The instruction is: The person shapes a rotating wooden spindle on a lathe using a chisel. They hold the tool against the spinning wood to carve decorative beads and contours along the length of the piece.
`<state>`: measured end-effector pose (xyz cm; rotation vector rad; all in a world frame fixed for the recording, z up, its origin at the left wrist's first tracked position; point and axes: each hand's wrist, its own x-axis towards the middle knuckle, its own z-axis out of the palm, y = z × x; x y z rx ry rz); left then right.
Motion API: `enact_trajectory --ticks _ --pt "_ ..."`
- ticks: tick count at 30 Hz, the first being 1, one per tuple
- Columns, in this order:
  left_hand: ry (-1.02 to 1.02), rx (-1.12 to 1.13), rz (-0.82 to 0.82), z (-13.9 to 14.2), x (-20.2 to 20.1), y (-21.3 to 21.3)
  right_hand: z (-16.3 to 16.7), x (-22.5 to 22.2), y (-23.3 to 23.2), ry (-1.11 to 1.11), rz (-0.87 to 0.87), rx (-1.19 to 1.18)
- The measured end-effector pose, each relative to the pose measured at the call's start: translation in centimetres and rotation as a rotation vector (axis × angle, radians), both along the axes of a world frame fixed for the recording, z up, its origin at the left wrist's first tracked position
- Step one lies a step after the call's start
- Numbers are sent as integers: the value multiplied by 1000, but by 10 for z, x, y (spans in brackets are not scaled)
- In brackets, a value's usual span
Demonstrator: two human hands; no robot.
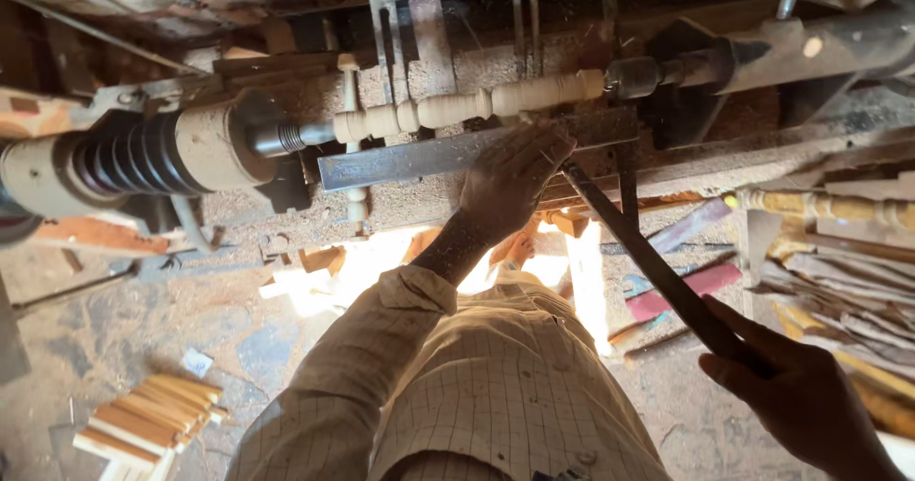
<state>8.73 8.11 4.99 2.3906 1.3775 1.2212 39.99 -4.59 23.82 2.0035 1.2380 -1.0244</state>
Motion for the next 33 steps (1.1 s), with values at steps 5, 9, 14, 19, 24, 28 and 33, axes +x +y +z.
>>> enact_trajectory --ticks 5,9,14,19,24,28,33 --pt "88 -49 6 5 -4 -5 -28 6 -17 290 -63 309" --pt "31 10 -114 6 -15 0 -46 -19 -63 197 -281 325" --pt "78 48 -178 0 -20 3 -62 -67 -117 357 -271 638" --pt "102 29 -197 -11 -21 3 -68 -116 -143 349 -342 691" --pt "78 -43 -232 -17 -19 2 -54 -174 -152 421 -420 835" --pt "74 -29 -205 -17 -13 5 -49 -223 -145 204 -557 812" --pt "22 -59 -208 -12 -11 8 -37 -261 -133 82 -554 706"
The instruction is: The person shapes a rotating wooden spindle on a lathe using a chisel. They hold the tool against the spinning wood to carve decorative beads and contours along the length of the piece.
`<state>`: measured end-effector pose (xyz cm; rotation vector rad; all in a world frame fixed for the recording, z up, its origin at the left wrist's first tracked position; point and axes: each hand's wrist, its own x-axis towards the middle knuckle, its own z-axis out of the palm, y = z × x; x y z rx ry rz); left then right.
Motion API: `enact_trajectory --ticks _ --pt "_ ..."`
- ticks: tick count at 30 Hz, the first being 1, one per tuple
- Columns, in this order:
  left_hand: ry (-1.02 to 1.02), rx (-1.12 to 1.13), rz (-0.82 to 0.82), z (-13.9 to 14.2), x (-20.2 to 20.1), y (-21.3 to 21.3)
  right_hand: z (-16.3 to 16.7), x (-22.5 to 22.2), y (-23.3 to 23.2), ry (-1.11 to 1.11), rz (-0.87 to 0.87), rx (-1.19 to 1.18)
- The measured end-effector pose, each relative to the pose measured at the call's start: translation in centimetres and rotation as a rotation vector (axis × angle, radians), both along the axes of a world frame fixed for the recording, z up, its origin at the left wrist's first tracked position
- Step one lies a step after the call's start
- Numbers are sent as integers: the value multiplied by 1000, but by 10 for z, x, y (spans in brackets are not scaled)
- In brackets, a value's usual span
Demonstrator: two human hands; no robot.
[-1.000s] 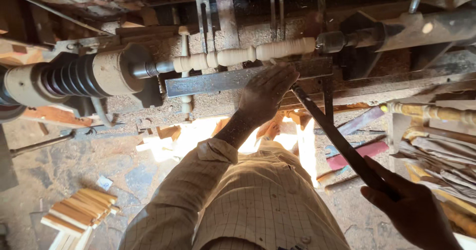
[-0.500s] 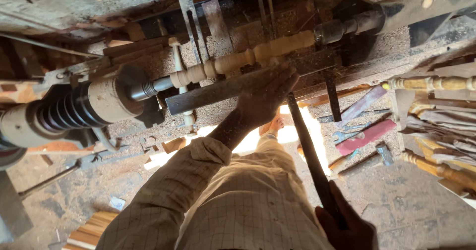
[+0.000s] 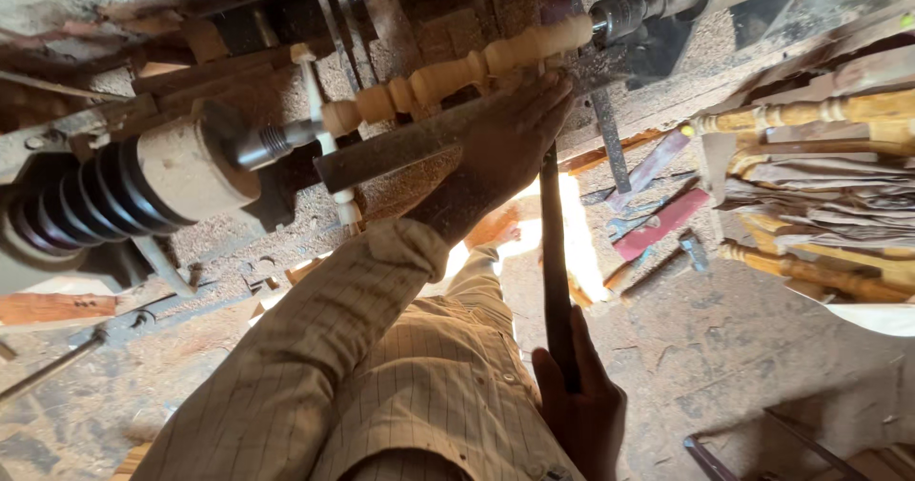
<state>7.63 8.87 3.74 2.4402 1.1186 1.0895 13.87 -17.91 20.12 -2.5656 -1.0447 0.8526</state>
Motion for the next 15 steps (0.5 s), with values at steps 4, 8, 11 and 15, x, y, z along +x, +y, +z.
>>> enact_trajectory --ticks 4,8,11,15 --pt "-107 71 15 0 7 5 3 3 2 21 -10 14" --pt "-221 74 17 -4 10 5 3 43 0 22 276 296" --pt "-158 -9 18 -1 12 1 11 98 7 52 209 94" --pt "-19 103 56 1 15 -2 18 167 24 39 157 -132"
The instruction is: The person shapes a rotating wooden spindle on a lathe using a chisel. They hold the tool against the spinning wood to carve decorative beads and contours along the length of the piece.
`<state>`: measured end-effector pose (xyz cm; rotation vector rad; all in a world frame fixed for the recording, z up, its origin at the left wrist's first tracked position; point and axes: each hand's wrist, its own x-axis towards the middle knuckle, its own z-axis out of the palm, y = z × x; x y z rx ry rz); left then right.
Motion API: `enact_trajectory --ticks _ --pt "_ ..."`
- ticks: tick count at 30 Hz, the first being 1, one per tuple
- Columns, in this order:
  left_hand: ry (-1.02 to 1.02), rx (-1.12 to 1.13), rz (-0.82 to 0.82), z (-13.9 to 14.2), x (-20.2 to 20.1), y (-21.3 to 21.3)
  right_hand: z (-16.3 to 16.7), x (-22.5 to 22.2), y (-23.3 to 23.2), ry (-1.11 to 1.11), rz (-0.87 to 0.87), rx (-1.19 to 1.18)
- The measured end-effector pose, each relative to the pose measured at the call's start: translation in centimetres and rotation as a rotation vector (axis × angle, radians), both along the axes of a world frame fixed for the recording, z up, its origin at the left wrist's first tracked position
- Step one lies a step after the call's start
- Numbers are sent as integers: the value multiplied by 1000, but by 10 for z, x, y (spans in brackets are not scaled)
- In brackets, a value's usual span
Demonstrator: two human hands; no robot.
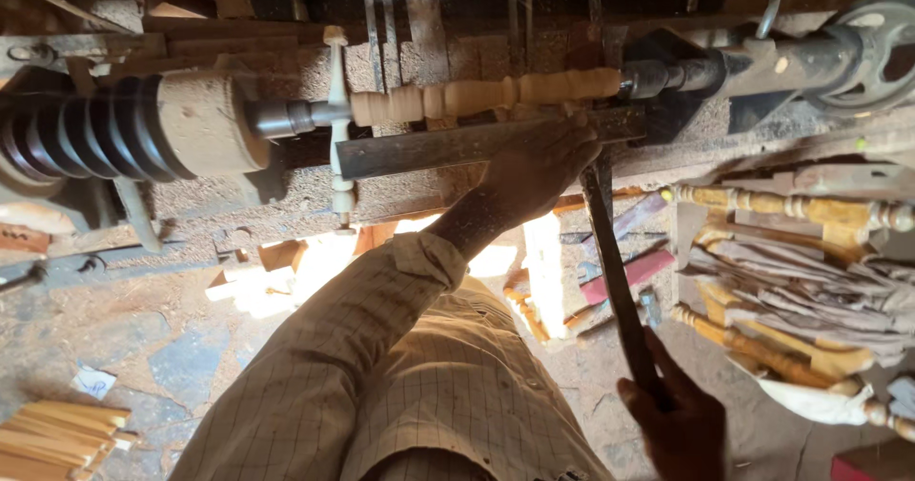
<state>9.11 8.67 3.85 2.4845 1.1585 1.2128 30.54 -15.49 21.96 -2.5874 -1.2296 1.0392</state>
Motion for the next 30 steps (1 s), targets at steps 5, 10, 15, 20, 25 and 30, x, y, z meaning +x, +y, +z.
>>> enact_trajectory --ticks 5,10,15,20,25,30 --pt "-117 -93 2 -10 8 4 -8 75 32 43 173 -46" --pt "-84 -88 127 -11 8 4 -17 140 86 112 218 -205" --pt "-79 -85 153 -3 8 5 -23 180 141 361 464 -34" --pt "93 63 89 -1 23 15 -15 169 114 34 323 -251" --pt "95 18 -7 0 12 15 -3 102 52 90 157 -84" --pt "138 10 -63 1 5 13 2 1 10 43 -20 6"
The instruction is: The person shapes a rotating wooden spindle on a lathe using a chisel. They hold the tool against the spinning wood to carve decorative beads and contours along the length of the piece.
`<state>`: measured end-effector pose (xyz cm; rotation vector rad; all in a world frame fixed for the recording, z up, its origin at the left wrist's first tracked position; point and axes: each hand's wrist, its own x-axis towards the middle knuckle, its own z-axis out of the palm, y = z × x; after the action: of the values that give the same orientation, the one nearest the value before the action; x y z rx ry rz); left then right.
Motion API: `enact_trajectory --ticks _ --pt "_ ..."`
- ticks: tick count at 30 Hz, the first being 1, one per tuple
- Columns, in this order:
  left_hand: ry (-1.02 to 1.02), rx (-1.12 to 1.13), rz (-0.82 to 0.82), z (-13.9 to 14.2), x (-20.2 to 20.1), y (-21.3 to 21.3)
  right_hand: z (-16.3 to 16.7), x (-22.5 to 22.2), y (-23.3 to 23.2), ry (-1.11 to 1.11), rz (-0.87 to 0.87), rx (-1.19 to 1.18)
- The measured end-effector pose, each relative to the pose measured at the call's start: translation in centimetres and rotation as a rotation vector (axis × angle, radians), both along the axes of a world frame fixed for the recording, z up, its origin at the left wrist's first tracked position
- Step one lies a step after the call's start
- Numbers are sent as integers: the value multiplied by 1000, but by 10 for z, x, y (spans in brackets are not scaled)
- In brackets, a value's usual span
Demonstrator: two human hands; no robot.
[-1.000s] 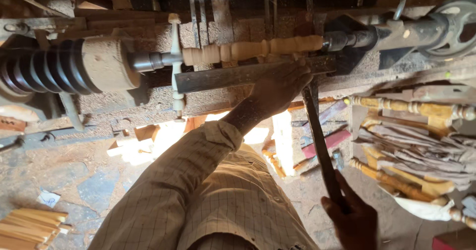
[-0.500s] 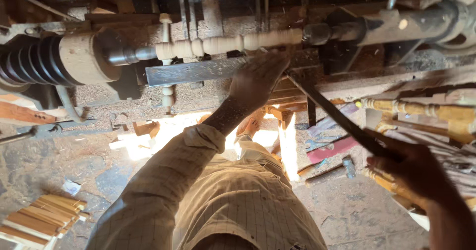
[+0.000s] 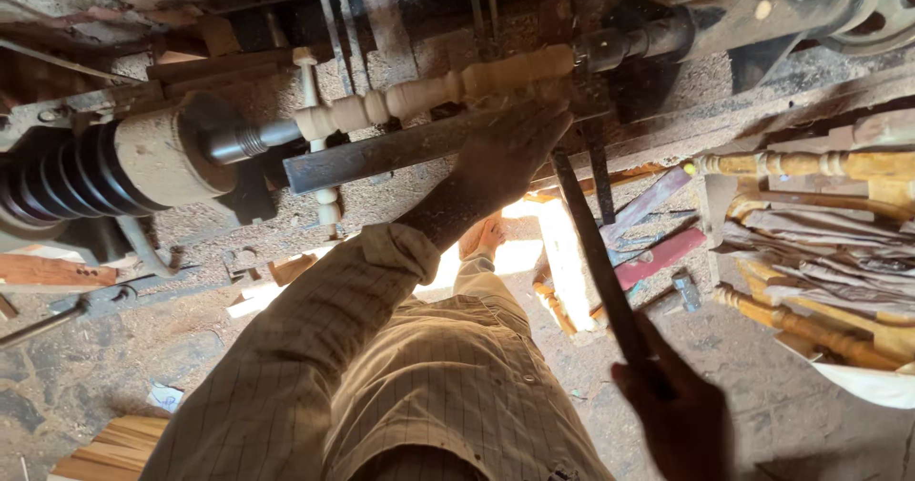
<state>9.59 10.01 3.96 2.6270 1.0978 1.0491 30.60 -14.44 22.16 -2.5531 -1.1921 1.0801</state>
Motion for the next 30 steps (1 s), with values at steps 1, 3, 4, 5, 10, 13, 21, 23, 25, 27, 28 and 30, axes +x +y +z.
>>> enact_trajectory --ticks 1,3,4,5,10,13,21,23,25,27,28,30 --pt "15 -6 5 -1 0 0 -2 -20 -2 -1 -27 34" --pt "42 -16 -1 -3 3 1 -8 -61 -10 -7 -96 105" --pt "57 0 2 -5 4 2 -11 -79 -13 -5 -153 72" --pt "72 17 6 -6 6 4 -14 -94 -15 -2 -211 42" --pt "-112 -109 22 -7 12 3 -16 -107 -18 48 -91 166" --pt "-187 -202 49 -2 14 0 -8 -70 -11 63 107 254" --pt "-93 -79 72 7 16 -4 3 61 22 -109 194 -198" --pt "-87 -88 96 5 17 -4 -1 86 33 22 163 -127" --pt "-124 -121 104 3 20 -4 -3 111 44 101 184 -101" --pt "-208 -178 102 -1 23 -2 -7 137 60 127 263 -119" --pt "-204 -133 123 -2 24 -1 -9 150 70 44 345 -184" --pt "-192 -33 161 -4 23 1 -14 177 93 -124 504 -300"
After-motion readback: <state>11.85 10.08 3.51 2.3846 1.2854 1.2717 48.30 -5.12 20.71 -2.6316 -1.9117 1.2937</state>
